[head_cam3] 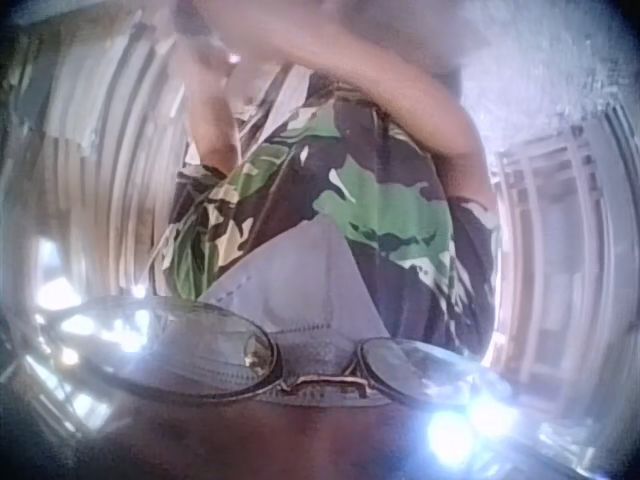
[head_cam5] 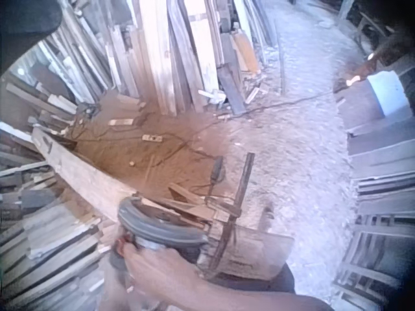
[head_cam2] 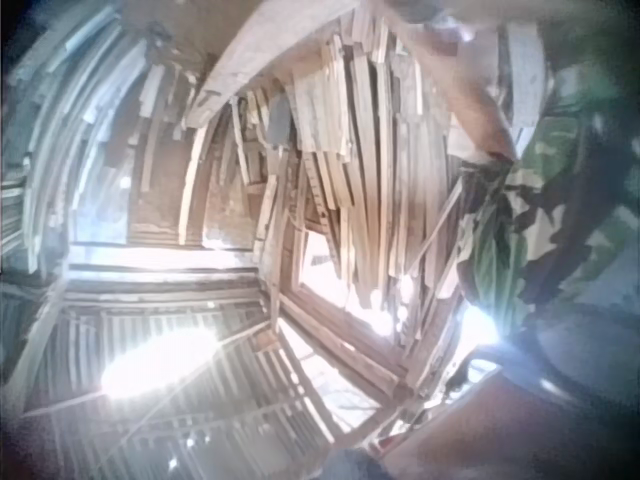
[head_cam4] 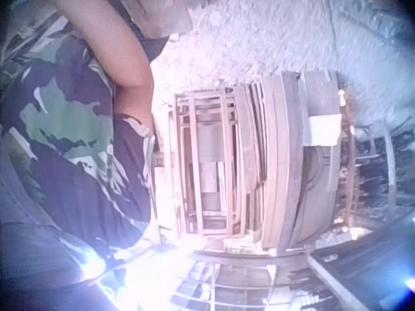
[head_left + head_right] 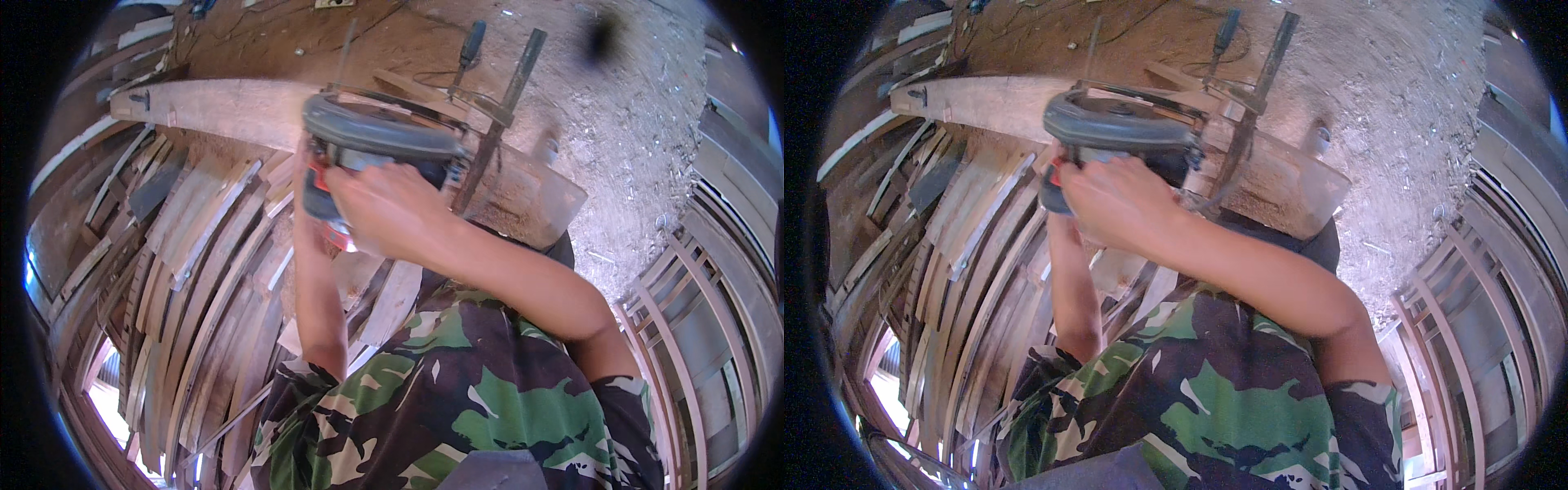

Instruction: The person uses a circular saw to cut a small block of wood that is clamped to a larger beam, then releases the clamp and picks up the wooden pieces.

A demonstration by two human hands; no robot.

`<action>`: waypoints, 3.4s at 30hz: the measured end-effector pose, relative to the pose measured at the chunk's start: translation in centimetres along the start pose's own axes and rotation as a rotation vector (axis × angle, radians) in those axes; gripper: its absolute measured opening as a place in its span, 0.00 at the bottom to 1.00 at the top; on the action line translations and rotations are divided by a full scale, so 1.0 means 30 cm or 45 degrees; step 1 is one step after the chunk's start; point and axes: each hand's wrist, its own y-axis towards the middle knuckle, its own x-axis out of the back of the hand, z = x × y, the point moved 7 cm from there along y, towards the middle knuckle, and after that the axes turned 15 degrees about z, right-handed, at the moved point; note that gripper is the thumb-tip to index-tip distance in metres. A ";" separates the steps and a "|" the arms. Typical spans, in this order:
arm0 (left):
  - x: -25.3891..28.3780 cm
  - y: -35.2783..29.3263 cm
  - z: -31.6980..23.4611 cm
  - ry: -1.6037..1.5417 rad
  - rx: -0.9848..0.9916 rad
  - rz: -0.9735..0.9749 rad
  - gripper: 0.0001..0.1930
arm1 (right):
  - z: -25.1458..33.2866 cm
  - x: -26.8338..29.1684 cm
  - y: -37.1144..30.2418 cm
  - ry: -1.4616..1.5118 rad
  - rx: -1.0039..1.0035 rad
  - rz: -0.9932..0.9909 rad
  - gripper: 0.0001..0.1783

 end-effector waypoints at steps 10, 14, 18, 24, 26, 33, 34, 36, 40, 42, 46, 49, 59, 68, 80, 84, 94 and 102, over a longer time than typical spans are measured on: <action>0.234 0.067 -0.289 -0.031 -0.223 0.012 0.24 | 0.072 -0.060 0.321 -0.046 0.192 -0.195 0.32; 0.280 -0.083 -0.217 -0.036 -0.237 -0.076 0.24 | 0.163 -0.074 0.087 -0.031 0.253 0.014 0.32; 0.264 -0.384 -0.006 0.131 -0.400 -0.101 0.27 | 0.190 -0.095 -0.228 -0.122 0.235 0.247 0.27; -0.207 -0.762 0.296 0.535 -0.409 -0.484 0.36 | 0.051 -0.084 -0.707 -0.343 0.136 0.494 0.26; -0.373 -0.820 0.411 0.439 -0.450 -0.424 0.39 | 0.011 -0.045 -0.884 -0.421 0.164 0.467 0.27; -0.977 -0.811 0.637 0.343 -0.528 -0.194 0.42 | -0.144 0.166 -1.461 -0.462 0.236 0.188 0.28; -1.020 -0.768 0.711 0.296 -0.476 -0.154 0.43 | -0.159 0.200 -1.526 -0.462 0.230 0.144 0.28; -1.155 -0.712 0.748 0.328 -0.669 -0.049 0.44 | -0.180 0.253 -1.636 -0.489 0.192 0.085 0.27; -1.402 -0.680 0.663 0.525 -0.553 0.041 0.43 | -0.284 0.361 -1.794 -0.506 0.079 -0.009 0.34; -1.481 -0.682 0.605 0.628 -0.476 -0.001 0.43 | -0.293 0.417 -1.827 -0.589 0.086 -0.040 0.34; -1.535 -0.651 0.543 0.675 -0.643 -0.047 0.44 | -0.262 0.495 -1.809 -0.545 0.104 -0.046 0.23; -1.549 -0.535 0.544 0.514 -0.779 -0.010 0.45 | -0.252 0.583 -1.751 -0.684 0.165 -0.032 0.21; -1.589 -0.014 0.242 0.454 -0.726 -0.098 0.46 | -0.297 1.069 -1.314 -0.927 0.069 0.014 0.18; -1.421 0.242 -0.081 0.395 -0.939 -0.466 0.51 | -0.206 1.358 -0.819 -1.018 0.345 0.220 0.23; -1.225 0.407 -0.244 0.157 -0.890 -1.176 0.48 | -0.078 1.546 -0.101 -1.005 0.743 0.847 0.17; -1.194 0.461 -0.244 0.018 -0.880 -1.499 0.46 | 0.010 1.546 0.061 -0.971 0.916 1.142 0.18; -1.178 0.418 -0.187 -0.195 -0.811 -1.878 0.42 | 0.122 1.360 0.383 -0.922 1.151 1.536 0.14; -1.073 0.201 0.038 -0.540 -0.694 -2.198 0.31 | 0.288 1.014 0.835 -0.672 0.985 1.450 0.15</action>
